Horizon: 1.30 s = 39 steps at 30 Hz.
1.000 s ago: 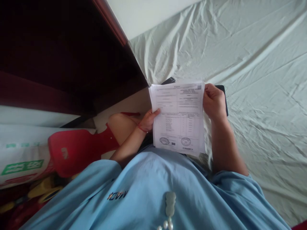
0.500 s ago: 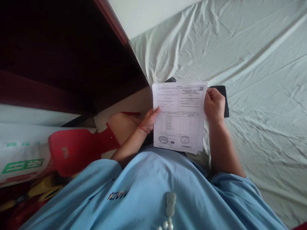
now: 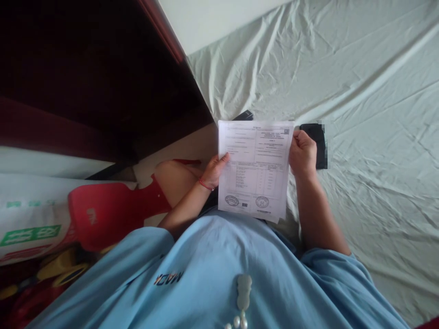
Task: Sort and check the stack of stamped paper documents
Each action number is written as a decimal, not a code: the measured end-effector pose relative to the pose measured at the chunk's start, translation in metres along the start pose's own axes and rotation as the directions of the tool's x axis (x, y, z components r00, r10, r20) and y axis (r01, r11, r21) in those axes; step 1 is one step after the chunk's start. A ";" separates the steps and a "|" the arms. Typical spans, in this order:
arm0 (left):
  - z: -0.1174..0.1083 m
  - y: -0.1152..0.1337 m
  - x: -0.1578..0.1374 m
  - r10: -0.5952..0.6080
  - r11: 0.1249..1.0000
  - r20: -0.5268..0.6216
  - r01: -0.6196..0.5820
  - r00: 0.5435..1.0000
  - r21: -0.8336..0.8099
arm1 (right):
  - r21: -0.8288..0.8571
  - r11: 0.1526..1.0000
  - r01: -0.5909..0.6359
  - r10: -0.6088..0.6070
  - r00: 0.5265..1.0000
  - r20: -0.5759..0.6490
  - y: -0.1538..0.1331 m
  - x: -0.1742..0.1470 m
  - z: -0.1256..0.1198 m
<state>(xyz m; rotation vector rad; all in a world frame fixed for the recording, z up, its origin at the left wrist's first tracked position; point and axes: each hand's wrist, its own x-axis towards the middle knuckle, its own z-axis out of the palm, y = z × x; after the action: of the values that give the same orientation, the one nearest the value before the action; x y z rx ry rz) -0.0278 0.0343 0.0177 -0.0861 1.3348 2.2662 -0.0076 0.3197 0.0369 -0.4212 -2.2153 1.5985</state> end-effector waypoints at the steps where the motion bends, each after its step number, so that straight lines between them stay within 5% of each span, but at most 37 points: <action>1: 0.001 0.000 0.000 0.002 1.000 0.004 -0.002 1.000 -0.001 | 0.011 1.000 -0.009 0.010 0.999 -0.038 -0.005 -0.001 0.002; 10: 0.000 0.006 -0.011 0.005 1.000 -0.067 -0.005 0.998 -0.001 | -0.056 0.998 -0.014 0.004 0.985 -0.171 -0.018 -0.012 0.002; 13: 0.003 0.011 -0.017 0.012 1.000 -0.045 -0.013 0.999 -0.019 | 0.218 0.968 -0.129 0.125 0.992 0.032 -0.025 -0.021 -0.007; 17: 0.007 0.013 -0.027 0.002 0.999 -0.013 -0.003 1.000 -0.039 | 0.340 0.871 -0.354 0.217 0.899 0.379 -0.027 -0.047 -0.017; 24: 0.003 -0.002 -0.043 -0.170 0.985 0.019 0.170 0.985 -0.003 | 0.240 0.785 -0.571 0.407 0.768 0.495 -0.005 -0.087 -0.013; 27: 0.009 0.006 -0.040 -0.097 0.993 0.008 0.096 0.995 0.068 | 0.215 0.854 -0.474 0.349 0.828 0.438 -0.018 -0.076 -0.014; 30: 0.027 0.031 -0.034 0.090 0.979 0.082 -0.103 0.993 0.174 | 0.220 0.952 -0.214 0.127 0.927 0.353 -0.048 -0.055 -0.027; 34: 0.049 0.068 -0.026 0.313 0.865 0.236 -0.379 0.920 0.328 | 0.217 0.966 0.143 -0.179 0.971 0.161 -0.079 -0.033 -0.054; 39: 0.033 0.058 -0.008 0.329 0.710 0.318 -0.455 0.889 0.537 | 0.202 0.974 0.106 -0.151 0.962 0.226 -0.052 -0.024 -0.063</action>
<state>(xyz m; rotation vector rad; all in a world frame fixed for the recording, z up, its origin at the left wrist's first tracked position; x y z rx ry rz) -0.0404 0.0363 0.0837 0.6993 2.0400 1.9606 0.0415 0.3457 0.1012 -0.0285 -2.1804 1.8490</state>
